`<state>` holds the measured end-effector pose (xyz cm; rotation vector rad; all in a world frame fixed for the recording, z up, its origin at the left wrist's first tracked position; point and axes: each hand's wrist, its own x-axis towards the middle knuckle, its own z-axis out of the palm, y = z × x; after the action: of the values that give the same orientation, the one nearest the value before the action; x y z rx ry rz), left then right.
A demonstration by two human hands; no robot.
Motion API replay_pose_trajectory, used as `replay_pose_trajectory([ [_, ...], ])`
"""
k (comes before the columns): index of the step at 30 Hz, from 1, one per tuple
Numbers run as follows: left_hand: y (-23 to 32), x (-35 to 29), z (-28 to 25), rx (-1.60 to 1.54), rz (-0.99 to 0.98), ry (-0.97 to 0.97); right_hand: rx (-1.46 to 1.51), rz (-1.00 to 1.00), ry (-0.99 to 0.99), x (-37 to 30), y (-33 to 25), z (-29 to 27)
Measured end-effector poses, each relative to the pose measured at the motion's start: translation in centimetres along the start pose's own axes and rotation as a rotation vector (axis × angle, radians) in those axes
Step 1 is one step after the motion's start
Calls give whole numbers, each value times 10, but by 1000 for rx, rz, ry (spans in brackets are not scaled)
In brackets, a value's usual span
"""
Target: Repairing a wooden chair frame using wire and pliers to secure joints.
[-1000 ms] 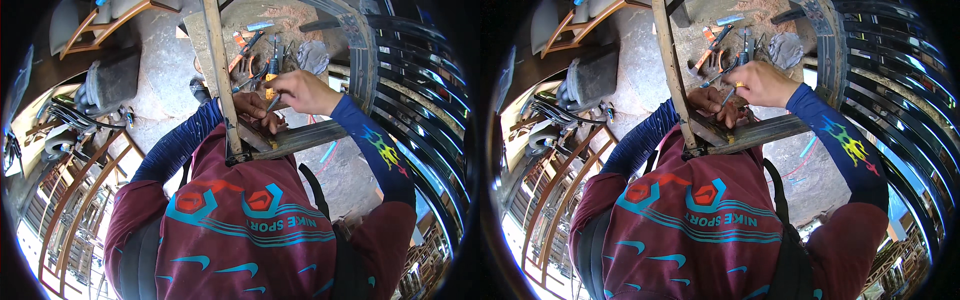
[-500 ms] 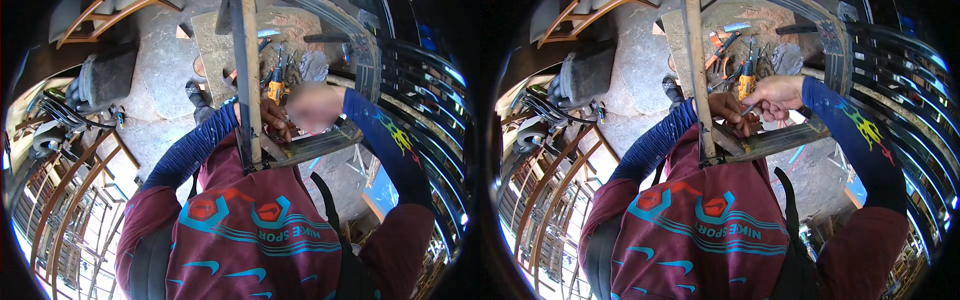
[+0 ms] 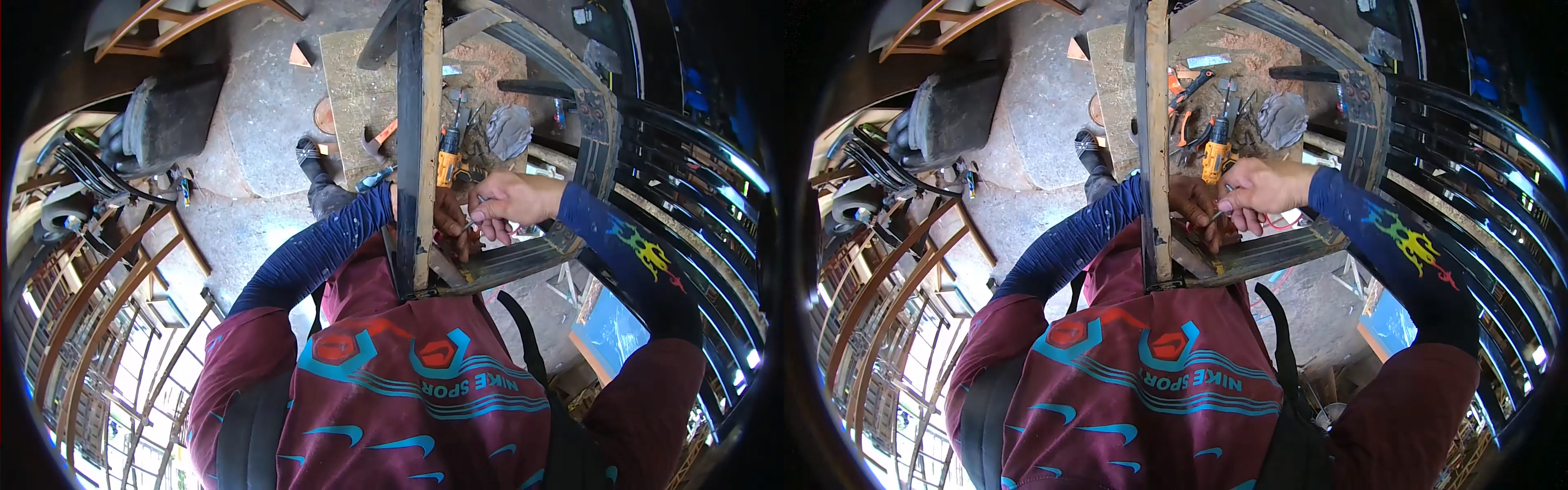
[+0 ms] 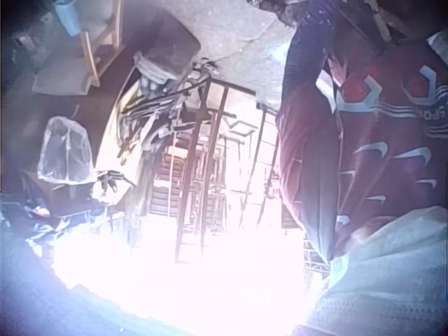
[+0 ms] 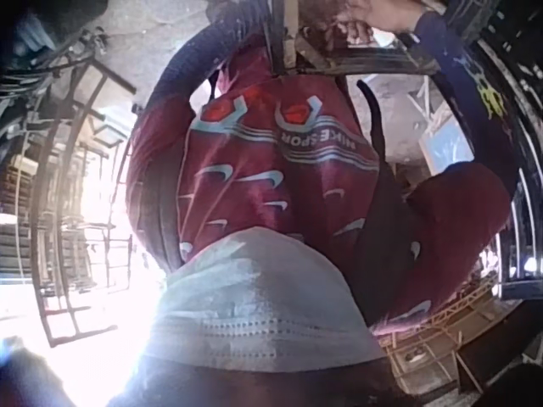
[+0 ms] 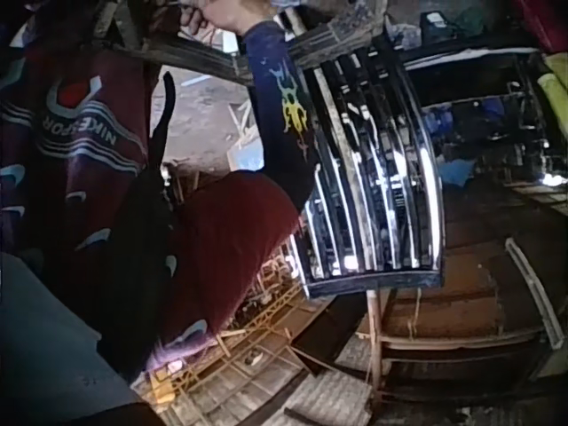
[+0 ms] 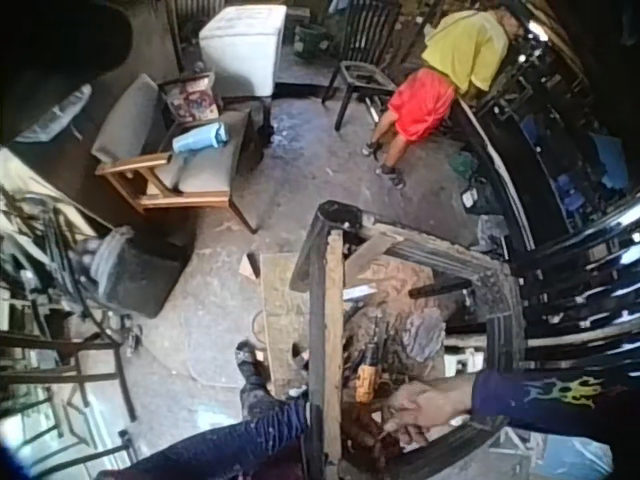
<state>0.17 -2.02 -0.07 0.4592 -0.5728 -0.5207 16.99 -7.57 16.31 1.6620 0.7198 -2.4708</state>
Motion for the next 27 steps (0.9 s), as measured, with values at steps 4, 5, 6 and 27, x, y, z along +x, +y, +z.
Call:
replay_pose_trajectory([
  [4,-13,10,-7,-135,95,-165,-167,-212,109,-6,9,7],
  [5,-17,10,-8,-139,89,-163,-162,-217,108,-5,12,6],
  [6,-20,8,-9,-171,108,-184,-350,-399,171,-3,16,6],
  [27,19,-1,3,-40,-191,-3,449,101,-193,7,20,-13],
])
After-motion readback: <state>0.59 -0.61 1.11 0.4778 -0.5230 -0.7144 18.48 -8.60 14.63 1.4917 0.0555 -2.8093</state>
